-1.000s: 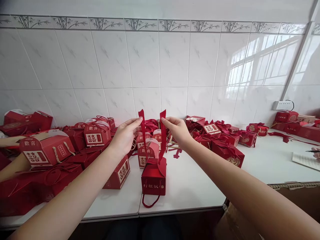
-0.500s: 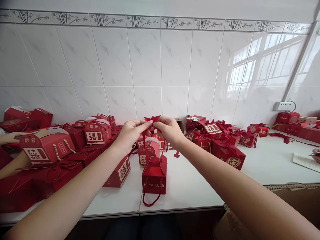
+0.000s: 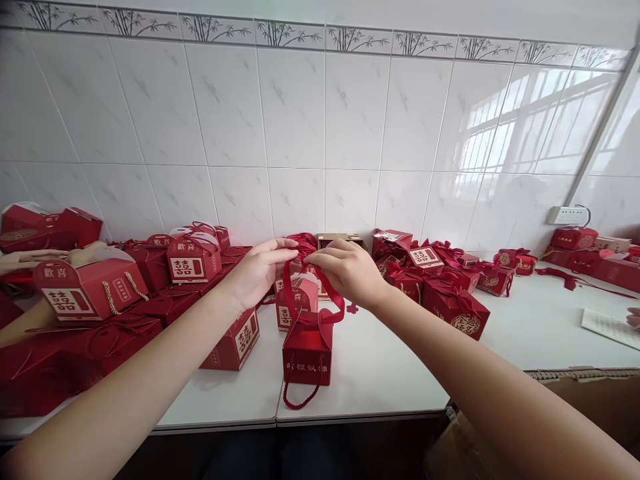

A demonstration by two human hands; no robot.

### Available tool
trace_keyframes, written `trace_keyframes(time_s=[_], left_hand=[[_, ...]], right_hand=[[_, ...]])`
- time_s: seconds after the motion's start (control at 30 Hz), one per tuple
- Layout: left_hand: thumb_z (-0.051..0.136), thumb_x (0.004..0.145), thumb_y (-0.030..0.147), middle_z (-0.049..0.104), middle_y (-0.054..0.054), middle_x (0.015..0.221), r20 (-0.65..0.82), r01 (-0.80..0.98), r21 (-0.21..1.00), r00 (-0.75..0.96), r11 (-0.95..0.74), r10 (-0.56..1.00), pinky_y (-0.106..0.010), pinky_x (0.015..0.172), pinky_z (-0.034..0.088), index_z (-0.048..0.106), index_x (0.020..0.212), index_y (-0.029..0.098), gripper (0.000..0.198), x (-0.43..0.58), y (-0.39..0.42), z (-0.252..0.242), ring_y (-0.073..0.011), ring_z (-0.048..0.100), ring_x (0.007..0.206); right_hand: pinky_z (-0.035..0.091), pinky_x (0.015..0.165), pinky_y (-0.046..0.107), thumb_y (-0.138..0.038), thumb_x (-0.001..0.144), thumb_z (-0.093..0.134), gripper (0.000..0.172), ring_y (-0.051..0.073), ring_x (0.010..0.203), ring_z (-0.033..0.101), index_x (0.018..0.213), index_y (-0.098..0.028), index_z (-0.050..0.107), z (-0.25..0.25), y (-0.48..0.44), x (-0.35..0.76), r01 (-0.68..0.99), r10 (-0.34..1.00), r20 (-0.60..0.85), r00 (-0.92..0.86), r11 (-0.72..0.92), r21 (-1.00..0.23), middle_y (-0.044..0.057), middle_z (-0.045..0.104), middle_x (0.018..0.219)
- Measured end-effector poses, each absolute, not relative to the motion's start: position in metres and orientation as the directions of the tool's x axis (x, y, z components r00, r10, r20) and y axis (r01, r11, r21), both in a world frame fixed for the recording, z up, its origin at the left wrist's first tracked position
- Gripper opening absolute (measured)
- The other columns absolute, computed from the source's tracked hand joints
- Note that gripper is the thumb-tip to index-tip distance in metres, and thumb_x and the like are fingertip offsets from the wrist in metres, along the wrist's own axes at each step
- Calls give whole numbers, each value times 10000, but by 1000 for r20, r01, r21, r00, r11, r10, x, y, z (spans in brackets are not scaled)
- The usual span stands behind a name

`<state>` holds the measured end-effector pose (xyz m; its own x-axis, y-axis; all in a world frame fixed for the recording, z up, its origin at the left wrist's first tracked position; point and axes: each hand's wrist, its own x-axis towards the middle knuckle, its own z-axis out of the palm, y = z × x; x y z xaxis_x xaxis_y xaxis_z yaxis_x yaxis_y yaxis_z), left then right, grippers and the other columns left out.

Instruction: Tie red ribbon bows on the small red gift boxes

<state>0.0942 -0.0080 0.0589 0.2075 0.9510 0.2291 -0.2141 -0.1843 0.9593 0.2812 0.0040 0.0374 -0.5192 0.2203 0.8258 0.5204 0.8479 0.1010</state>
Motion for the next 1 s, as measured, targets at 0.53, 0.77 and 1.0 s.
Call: trace_keyframes(time_s=[0.53, 0.77, 1.0], left_hand=[[522, 706, 143, 419, 46, 537, 758, 702, 349, 178, -621, 628, -234, 556, 333, 515, 677, 199, 64, 50, -2, 43, -108, 400, 513], [357, 669, 42, 513, -13, 653, 366, 850, 71, 465, -522, 806, -276, 570, 327, 449, 627, 203, 190, -28, 5, 0, -167, 462, 589], [386, 800, 124, 549, -63, 876, 584, 773, -30, 528, -633, 617, -351, 823, 381, 525, 818, 187, 153, 22, -8, -5, -213, 498, 856]], right_hand=[[272, 460, 271, -320, 815, 456, 285, 161, 529, 523, 603, -193, 599, 27, -9, 327, 971, 793, 603, -88, 204, -127, 40, 604, 578], [351, 523, 316, -219, 705, 567, 98, 267, 685, 611, 668, -176, 647, -21, -15, 377, 993, 998, -50, 22, -16, 118, 117, 646, 753], [377, 599, 310, -428, 900, 359, 387, 255, 841, 602, 776, -177, 627, -28, -2, 323, 967, 976, 79, -204, 214, -142, 129, 656, 898]])
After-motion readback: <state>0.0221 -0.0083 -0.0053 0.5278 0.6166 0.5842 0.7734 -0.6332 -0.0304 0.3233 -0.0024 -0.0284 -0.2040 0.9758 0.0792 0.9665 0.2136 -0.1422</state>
